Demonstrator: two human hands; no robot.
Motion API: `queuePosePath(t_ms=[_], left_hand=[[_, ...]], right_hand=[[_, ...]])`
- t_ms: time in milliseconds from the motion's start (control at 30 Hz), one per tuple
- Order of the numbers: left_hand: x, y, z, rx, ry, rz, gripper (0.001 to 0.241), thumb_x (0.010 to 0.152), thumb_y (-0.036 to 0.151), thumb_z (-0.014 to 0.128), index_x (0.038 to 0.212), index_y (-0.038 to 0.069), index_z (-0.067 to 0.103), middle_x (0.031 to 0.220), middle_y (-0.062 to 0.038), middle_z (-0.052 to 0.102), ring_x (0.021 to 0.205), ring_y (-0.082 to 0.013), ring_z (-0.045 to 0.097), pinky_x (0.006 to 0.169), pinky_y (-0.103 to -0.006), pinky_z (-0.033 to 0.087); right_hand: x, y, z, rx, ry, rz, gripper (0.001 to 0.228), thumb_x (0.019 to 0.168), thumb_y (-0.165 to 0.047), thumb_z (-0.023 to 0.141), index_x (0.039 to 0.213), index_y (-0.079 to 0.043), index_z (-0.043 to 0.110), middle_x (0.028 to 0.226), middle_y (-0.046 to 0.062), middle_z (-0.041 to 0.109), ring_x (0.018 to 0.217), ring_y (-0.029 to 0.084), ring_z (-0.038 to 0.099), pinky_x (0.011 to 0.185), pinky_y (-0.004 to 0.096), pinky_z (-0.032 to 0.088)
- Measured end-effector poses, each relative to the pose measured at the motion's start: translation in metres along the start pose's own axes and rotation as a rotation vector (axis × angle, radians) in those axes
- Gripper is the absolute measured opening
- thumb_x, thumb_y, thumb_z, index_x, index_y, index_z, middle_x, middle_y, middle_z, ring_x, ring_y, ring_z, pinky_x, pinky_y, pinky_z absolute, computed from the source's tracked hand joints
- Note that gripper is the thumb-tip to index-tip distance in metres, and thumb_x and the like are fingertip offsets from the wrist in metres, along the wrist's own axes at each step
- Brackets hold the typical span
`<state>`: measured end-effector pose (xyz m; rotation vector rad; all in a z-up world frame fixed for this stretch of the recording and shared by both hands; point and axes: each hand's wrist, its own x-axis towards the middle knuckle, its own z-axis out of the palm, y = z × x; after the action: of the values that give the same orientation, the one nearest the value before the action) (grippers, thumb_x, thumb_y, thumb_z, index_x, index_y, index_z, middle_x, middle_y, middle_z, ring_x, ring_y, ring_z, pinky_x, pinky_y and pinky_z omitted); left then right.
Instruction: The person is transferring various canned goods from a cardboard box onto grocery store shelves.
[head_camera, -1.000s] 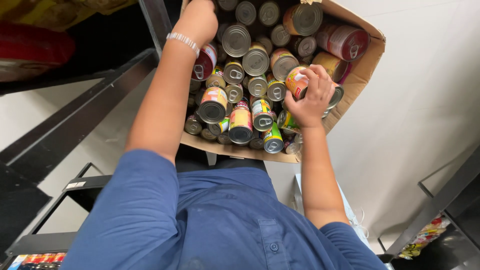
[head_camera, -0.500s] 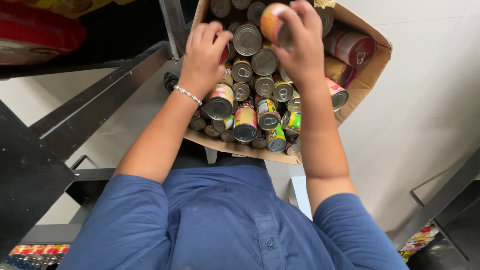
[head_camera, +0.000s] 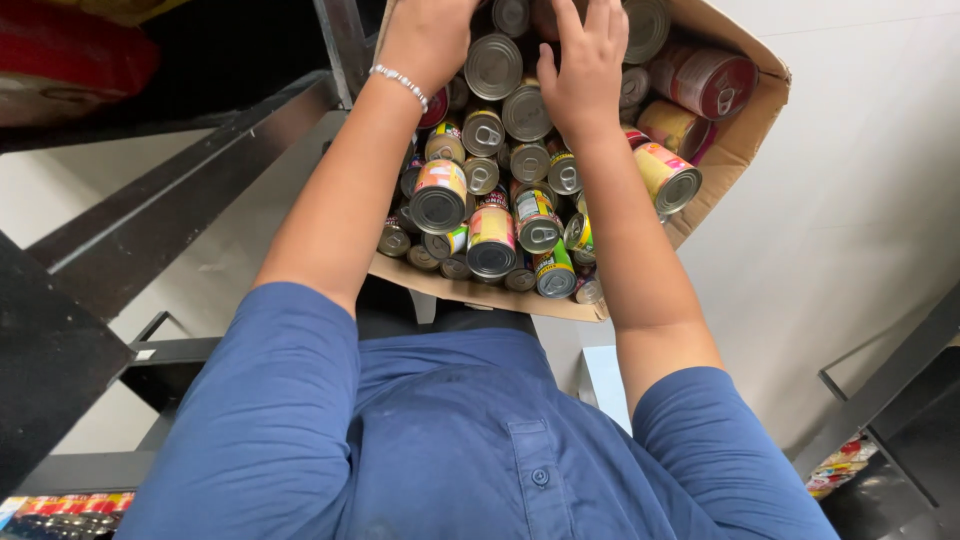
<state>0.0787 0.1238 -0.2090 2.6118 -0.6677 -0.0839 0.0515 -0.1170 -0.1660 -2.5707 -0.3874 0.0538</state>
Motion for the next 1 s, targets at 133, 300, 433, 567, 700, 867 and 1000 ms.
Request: queuePosePath(t_ms=[133,300,433,567,700,867,1000], left_hand=[[-0.030,0.041,-0.051,-0.010,-0.007,-0.212,0.038,0.081,-0.001,0.066,0.117,0.007,0.064,0.111,-0.016,0.064,0.107,-0.0379,0.060,0.091,-0.0464,0.052],[-0.074,0.026,0.007,0.031,-0.171,-0.369,0.044,0.077,0.003,0.067,0.120,0.004,0.062,0.119,-0.020,0.057,0.117,-0.0414,0.053,0.094,-0.0469,0.049],[-0.048,0.037,-0.005,0.076,-0.476,-0.404,0.045,0.074,0.014,0.075,0.118,0.011,0.068,0.123,-0.019,0.056,0.115,-0.0445,0.052,0.098,-0.0533,0.046],[-0.032,0.031,-0.004,0.125,-0.687,-0.458,0.054,0.068,0.026,0.083,0.118,0.013,0.069,0.123,-0.021,0.056,0.114,-0.0467,0.051,0.096,-0.0559,0.045],[-0.030,0.048,-0.024,0.153,-0.692,-0.432,0.058,0.066,0.028,0.088,0.118,0.013,0.068,0.122,-0.022,0.056,0.115,-0.0452,0.053,0.096,-0.0536,0.047],[-0.002,0.061,-0.087,0.226,-0.188,-0.177,0.044,0.065,0.008,0.080,0.107,0.009,0.067,0.119,-0.020,0.057,0.114,-0.0389,0.054,0.099,-0.0452,0.047],[0.025,0.033,-0.080,0.236,0.026,0.066,0.026,0.077,0.003,0.073,0.102,0.009,0.066,0.125,-0.015,0.056,0.121,-0.0355,0.053,0.106,-0.0429,0.047]], right_hand=[[-0.014,-0.012,-0.007,0.089,0.070,0.040,0.046,0.088,-0.006,0.076,0.132,-0.010,0.062,0.143,0.018,0.048,0.136,0.042,0.043,0.118,0.052,0.033],[-0.040,-0.011,-0.010,0.233,0.091,0.103,0.035,0.088,-0.003,0.075,0.122,-0.010,0.067,0.143,0.014,0.053,0.137,0.037,0.048,0.119,0.048,0.037],[-0.066,-0.018,-0.033,0.461,0.105,0.246,0.027,0.092,-0.002,0.071,0.118,-0.008,0.068,0.140,0.014,0.055,0.134,0.033,0.052,0.113,0.042,0.045],[-0.090,-0.026,-0.059,0.491,0.148,0.265,0.024,0.092,0.000,0.070,0.116,-0.005,0.068,0.135,0.013,0.059,0.132,0.031,0.056,0.116,0.042,0.043],[-0.123,-0.037,-0.072,0.539,0.173,0.301,0.022,0.092,0.000,0.068,0.114,-0.004,0.067,0.131,0.013,0.061,0.129,0.031,0.057,0.115,0.040,0.044],[-0.147,-0.041,-0.072,0.514,0.215,0.331,0.017,0.092,-0.001,0.068,0.108,-0.004,0.069,0.123,0.013,0.065,0.121,0.031,0.060,0.110,0.041,0.046],[-0.152,-0.054,-0.080,0.459,0.221,0.341,0.016,0.092,-0.001,0.068,0.107,-0.005,0.070,0.121,0.012,0.065,0.119,0.031,0.060,0.107,0.042,0.046]])
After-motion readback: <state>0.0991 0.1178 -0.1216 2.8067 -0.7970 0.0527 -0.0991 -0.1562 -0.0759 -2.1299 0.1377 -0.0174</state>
